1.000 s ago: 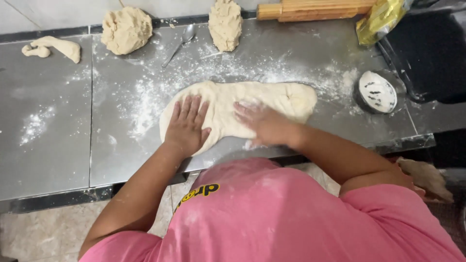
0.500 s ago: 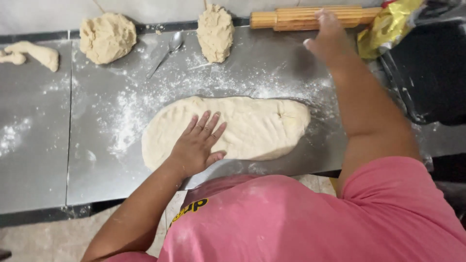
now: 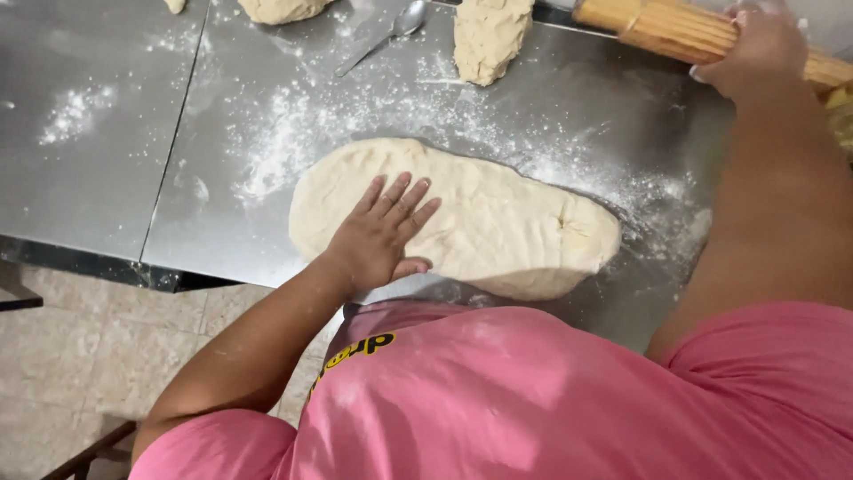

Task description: The person kneads a large piece of dough on a floured stainless steel surface and then uses a wooden rolling pin to flatten it.

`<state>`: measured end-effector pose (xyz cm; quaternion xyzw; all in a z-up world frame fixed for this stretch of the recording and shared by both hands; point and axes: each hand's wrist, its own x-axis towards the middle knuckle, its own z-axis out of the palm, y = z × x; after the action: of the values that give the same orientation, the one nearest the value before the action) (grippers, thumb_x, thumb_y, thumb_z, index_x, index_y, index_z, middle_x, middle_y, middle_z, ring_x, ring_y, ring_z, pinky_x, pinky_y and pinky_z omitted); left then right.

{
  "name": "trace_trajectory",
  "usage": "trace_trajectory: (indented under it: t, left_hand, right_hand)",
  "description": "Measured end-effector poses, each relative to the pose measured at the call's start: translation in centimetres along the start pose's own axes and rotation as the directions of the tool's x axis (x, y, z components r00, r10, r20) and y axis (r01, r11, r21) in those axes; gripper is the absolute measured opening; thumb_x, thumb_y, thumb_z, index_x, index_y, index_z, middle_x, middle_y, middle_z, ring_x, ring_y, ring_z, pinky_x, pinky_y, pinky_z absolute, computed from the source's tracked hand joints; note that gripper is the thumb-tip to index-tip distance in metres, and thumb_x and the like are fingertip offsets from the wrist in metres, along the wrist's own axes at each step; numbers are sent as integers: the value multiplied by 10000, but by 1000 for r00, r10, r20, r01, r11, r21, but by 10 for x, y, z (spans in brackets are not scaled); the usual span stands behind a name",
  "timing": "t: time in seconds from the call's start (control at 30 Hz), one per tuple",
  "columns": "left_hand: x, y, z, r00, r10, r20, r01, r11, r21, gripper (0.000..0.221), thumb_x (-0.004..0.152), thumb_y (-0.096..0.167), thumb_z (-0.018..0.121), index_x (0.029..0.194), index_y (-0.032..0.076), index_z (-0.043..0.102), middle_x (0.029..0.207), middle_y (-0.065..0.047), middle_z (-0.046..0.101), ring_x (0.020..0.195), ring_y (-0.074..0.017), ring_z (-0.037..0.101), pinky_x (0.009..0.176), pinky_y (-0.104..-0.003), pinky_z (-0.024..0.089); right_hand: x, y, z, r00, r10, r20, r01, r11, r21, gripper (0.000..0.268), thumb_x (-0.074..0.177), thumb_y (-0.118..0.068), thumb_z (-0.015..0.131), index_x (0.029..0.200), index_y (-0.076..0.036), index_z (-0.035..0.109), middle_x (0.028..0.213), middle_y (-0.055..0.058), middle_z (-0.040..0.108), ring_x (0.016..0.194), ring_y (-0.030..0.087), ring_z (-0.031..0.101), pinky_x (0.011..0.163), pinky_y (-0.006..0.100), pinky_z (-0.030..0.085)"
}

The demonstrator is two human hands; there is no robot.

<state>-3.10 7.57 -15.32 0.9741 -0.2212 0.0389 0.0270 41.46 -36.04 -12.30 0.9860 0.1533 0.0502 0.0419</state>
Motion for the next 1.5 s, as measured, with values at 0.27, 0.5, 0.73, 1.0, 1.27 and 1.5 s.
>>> trace_trajectory:
  t: [0.27,0.5,0.73,1.0,1.27,1.5]
  left_hand:
    - [-20,-42,-38,981,-106,-161,27,903,-429,855,1043,661,341,1654,95,151,1722,-172,190,1603,-430,147,1304,-592,102]
    - [-29,-89,-64,918,-167,360,367,701,-612,967,915,700,361,1642,107,123,1692,-225,-80,1551,-359,-205,1197,-558,-187]
    - [-106,-133,-63,642,-693,-327,-137,316,-939,453,1125,336,277,1424,113,534,1438,-115,583,1374,-281,539,1168,-434,415]
    - [-163,-106,-41,931,-182,-318,114,968,-223,829,919,613,621,1559,111,463,1545,-177,512,1445,-398,438,1199,-624,231]
    - [-146,-124,-33,921,-152,-360,113,986,-126,1118,881,824,489,1608,-10,323,1608,-254,413,1475,-422,405,1168,-550,308]
    - [-18,-213,-54,936,-351,-18,350,936,-48,1155,908,935,390,1649,79,161,1540,-190,401,1359,-373,463,1100,-545,369]
  right_hand:
    - [-31,3,-32,895,57,-443,70,962,264,290,1039,-346,996,1019,-172,765,933,-53,746,807,112,715,549,355,523]
    - [-200,-171,-192,997,-30,-66,61,845,531,542,995,-308,955,1338,4,675,1020,100,704,840,189,658,645,284,516]
    - [-277,-336,-123,854,-456,-252,499,855,140,775,529,-553,902,1211,-230,727,1123,4,673,1031,278,680,843,423,550]
    - [-309,-379,-94,925,-377,-43,378,912,156,909,614,-751,758,1370,-256,650,1281,24,686,1255,252,632,1101,435,438]
    - [-319,-312,-50,936,-232,-264,292,932,216,989,959,-859,265,1538,-84,468,1448,207,492,1424,478,380,1184,666,209]
    - [-163,-282,1,890,-91,-447,172,974,145,580,1107,-594,610,1388,-91,542,1221,120,570,1284,436,460,1020,694,272]
